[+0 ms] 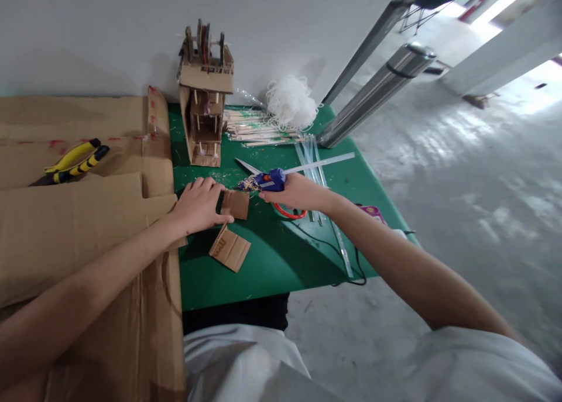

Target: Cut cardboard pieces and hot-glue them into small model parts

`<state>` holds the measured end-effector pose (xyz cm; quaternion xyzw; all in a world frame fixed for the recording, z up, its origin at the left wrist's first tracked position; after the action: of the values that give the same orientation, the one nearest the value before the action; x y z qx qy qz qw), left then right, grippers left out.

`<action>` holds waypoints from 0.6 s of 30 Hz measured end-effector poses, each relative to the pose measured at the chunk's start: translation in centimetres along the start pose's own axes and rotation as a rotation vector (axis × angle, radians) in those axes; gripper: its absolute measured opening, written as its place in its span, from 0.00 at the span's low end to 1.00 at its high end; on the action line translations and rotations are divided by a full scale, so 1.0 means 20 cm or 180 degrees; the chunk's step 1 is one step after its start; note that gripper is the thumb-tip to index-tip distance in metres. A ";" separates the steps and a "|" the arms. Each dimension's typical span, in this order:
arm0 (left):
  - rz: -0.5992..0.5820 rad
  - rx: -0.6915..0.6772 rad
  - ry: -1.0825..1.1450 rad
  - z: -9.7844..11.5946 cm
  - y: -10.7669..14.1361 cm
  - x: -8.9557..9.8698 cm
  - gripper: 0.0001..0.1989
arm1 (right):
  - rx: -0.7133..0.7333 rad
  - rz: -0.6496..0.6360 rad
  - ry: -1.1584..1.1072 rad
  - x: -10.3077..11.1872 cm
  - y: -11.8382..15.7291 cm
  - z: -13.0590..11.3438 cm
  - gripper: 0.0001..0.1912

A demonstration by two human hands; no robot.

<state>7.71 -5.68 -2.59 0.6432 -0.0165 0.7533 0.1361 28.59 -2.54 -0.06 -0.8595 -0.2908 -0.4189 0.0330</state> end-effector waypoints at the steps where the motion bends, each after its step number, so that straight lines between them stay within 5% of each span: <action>1: 0.0000 0.0001 -0.0002 0.00 0.00 0.00 0.37 | 0.0024 0.0007 -0.0001 -0.01 -0.01 0.00 0.17; 18: 0.0085 -0.0009 0.0122 0.01 0.01 0.01 0.33 | 0.0004 -0.0002 0.0026 -0.05 -0.05 0.00 0.15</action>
<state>7.80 -5.85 -2.28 0.6282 -0.0236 0.7672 0.1272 27.66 -2.23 -1.04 -0.8577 -0.2913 -0.4222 0.0345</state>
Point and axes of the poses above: each hand's wrist, its own y-axis away from the middle knuckle, its own x-axis out of the back of the hand, z = x × y, the point moved 6 cm from there along -y, towards the middle knuckle, and after that the axes turned 14 degrees about x, right-handed, at the moved point
